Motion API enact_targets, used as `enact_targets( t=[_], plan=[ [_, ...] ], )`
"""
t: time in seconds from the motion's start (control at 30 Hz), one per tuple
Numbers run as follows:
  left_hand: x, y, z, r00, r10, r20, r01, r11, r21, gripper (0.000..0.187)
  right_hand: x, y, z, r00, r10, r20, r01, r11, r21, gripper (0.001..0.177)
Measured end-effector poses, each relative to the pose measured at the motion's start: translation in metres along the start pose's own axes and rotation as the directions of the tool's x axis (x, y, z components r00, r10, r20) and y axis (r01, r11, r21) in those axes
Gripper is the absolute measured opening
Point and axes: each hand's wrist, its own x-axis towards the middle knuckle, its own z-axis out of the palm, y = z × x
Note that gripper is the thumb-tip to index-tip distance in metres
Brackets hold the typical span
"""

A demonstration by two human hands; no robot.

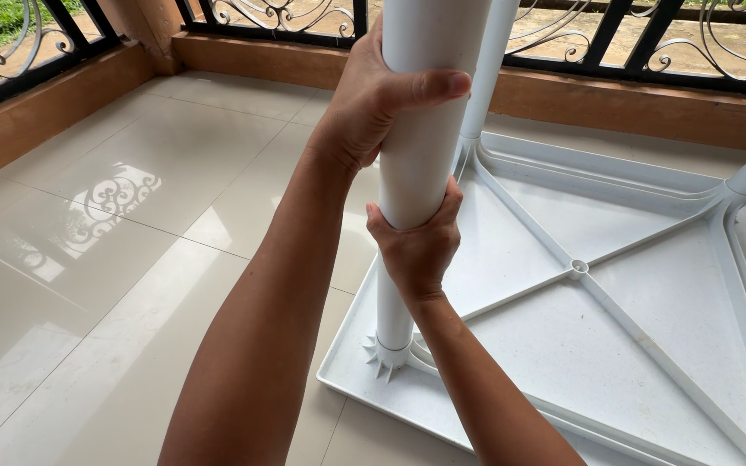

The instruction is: The person flips a white plastic table upside down and removes two of its legs by hand. The table remains inverted with two legs detached and placed on the floor.

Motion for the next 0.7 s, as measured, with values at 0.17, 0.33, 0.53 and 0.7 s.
enact_targets(
  t=[0.17, 0.33, 0.53, 0.7],
  plan=[
    [-0.014, 0.016, 0.017, 0.982, 0.066, -0.178, -0.045, 0.992, 0.122, 0.094, -0.002, 0.009, -0.007, 0.996, 0.0, 0.088, -0.01, 0.993, 0.115, 0.087],
    [-0.029, 0.031, 0.039, 0.915, 0.107, -0.39, -0.016, 0.973, 0.229, 0.075, 0.008, 0.025, -0.016, 0.952, -0.025, 0.305, -0.073, 0.95, 0.305, 0.067],
    [-0.027, 0.016, 0.053, 0.847, 0.187, -0.498, 0.033, 0.916, 0.4, 0.081, 0.027, 0.031, -0.022, 0.843, -0.035, 0.537, -0.341, 0.737, 0.583, 0.086],
    [-0.031, 0.005, 0.022, 0.975, 0.068, -0.21, -0.052, 0.995, 0.08, 0.102, 0.003, 0.005, -0.017, 0.978, -0.021, 0.208, -0.039, 0.959, 0.281, 0.092]
  ],
)
